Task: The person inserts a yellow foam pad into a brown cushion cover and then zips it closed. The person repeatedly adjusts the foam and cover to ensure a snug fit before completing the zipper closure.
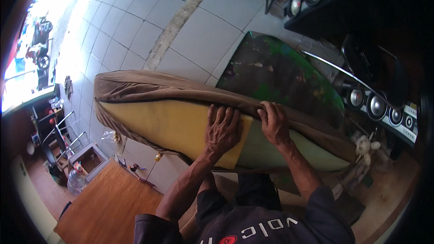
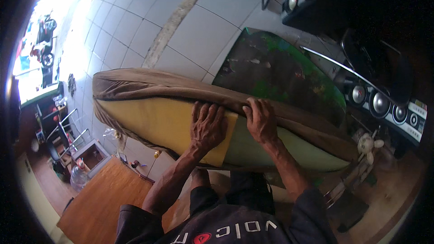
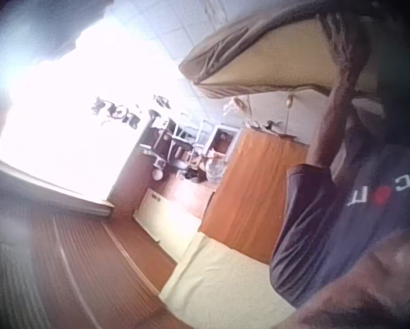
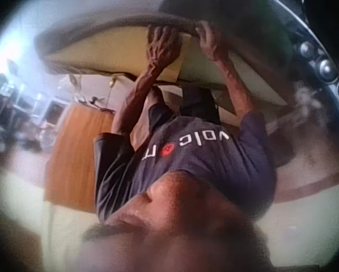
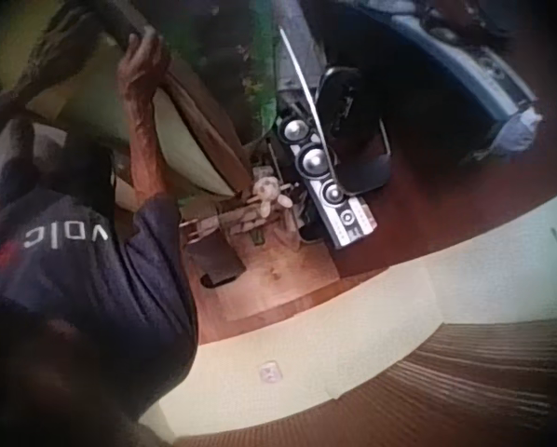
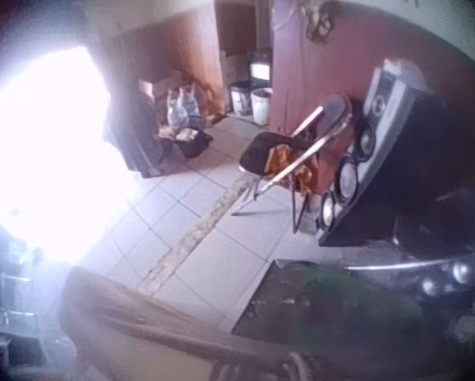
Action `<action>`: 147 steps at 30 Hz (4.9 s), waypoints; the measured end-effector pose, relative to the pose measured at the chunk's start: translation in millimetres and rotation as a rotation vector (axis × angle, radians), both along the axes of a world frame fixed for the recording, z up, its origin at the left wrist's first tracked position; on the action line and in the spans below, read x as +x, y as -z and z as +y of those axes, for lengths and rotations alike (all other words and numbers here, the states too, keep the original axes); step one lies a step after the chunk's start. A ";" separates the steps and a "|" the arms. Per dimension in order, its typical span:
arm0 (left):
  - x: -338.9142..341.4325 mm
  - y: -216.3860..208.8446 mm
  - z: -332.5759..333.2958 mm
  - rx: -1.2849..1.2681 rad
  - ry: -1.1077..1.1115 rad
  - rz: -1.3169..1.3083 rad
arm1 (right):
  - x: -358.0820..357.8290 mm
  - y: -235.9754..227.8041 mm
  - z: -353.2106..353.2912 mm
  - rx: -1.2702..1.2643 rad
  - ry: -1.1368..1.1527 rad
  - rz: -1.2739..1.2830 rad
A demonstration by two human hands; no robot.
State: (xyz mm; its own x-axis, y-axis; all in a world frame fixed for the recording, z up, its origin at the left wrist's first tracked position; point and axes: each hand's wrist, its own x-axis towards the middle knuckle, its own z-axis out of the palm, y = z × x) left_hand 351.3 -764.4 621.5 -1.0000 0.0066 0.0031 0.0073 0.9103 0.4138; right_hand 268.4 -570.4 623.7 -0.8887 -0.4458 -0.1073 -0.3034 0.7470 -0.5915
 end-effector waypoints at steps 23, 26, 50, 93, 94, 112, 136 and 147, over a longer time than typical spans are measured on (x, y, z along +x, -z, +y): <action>53.0 -4.7 -134.4 -0.024 -0.199 -0.041 | -24.0 -1.4 -78.7 0.083 -0.233 -0.189; 54.8 -3.8 -138.2 -0.044 -0.177 -0.034 | -44.3 4.6 -107.6 0.061 -0.308 -0.421; 106.0 17.9 -293.0 0.204 -0.660 0.278 | 5.5 6.5 -391.1 -0.158 -0.608 -0.035; 115.4 -27.8 -367.4 0.665 -0.519 -0.002 | 50.3 4.2 -385.0 0.077 -0.753 0.396; 121.7 -31.9 -386.8 0.774 -0.577 0.120 | 53.1 3.6 -383.4 0.118 -0.765 0.363; 116.1 38.6 -413.4 0.520 -1.747 0.178 | 1.9 17.1 -681.4 -0.013 -1.249 -0.110; 104.3 54.7 -459.1 0.901 -1.838 0.080 | 19.6 -38.7 -466.3 0.446 -1.890 0.045; 117.8 46.2 -439.3 1.350 -1.660 0.208 | -61.8 -61.0 -555.6 0.488 -0.970 -0.646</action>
State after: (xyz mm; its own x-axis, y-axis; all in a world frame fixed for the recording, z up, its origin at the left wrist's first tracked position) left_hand 469.1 -1203.7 575.4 -0.0643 -0.7449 -0.6641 -0.1586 -0.6494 0.7438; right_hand 206.6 -1126.0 684.7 0.0565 -0.6754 -0.7353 -0.6073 0.5613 -0.5623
